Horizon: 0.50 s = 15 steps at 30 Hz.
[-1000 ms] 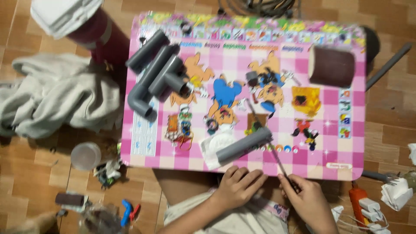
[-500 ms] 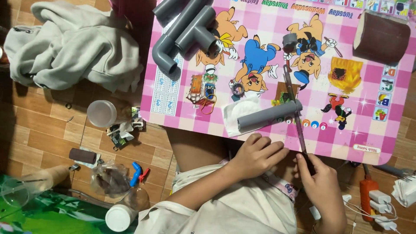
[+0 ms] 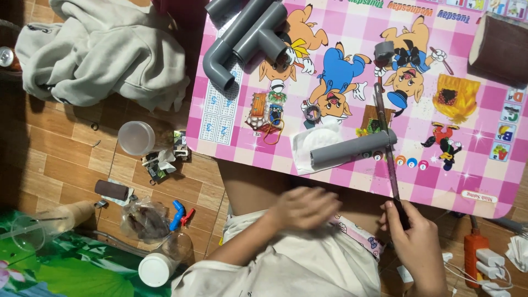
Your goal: Cutting a grey PVC pipe using a handheld hacksaw blade on a small table while sitting on the floor.
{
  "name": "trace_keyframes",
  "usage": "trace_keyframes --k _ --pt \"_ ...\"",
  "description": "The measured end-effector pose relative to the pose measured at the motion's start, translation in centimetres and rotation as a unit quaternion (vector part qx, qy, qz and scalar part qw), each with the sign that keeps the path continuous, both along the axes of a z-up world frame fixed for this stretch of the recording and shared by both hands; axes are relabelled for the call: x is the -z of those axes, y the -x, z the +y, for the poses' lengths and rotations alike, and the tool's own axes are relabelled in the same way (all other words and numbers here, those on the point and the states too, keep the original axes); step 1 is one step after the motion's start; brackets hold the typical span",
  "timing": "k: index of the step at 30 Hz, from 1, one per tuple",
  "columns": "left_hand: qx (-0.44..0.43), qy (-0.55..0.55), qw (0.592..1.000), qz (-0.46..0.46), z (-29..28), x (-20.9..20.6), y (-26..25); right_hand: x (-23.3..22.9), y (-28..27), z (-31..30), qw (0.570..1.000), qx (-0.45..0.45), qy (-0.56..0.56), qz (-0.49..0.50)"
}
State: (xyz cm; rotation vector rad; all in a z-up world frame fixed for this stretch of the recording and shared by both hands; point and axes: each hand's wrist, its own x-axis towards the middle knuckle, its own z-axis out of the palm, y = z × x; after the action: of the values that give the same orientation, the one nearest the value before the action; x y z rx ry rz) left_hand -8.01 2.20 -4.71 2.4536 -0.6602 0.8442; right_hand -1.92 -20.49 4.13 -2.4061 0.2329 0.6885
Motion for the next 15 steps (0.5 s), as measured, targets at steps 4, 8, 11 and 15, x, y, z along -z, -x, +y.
trace_keyframes --k 4,8,11,15 --pt "-0.147 0.051 0.988 -0.013 5.8 4.8 2.8 0.0 -0.1 0.0 1.000 0.001 0.013 0.013" --pt "-0.309 -0.081 0.944 0.077 11.7 9.1 7.2 0.1 -0.1 -0.1 1.000 -0.003 0.018 0.019" --pt "-0.313 -0.100 0.943 0.060 13.9 7.7 7.7 0.0 0.0 -0.1 1.000 -0.002 0.010 0.013" --pt "-0.345 -0.102 0.932 0.047 15.2 4.1 7.1 0.0 0.1 -0.3 1.000 0.005 -0.002 0.012"
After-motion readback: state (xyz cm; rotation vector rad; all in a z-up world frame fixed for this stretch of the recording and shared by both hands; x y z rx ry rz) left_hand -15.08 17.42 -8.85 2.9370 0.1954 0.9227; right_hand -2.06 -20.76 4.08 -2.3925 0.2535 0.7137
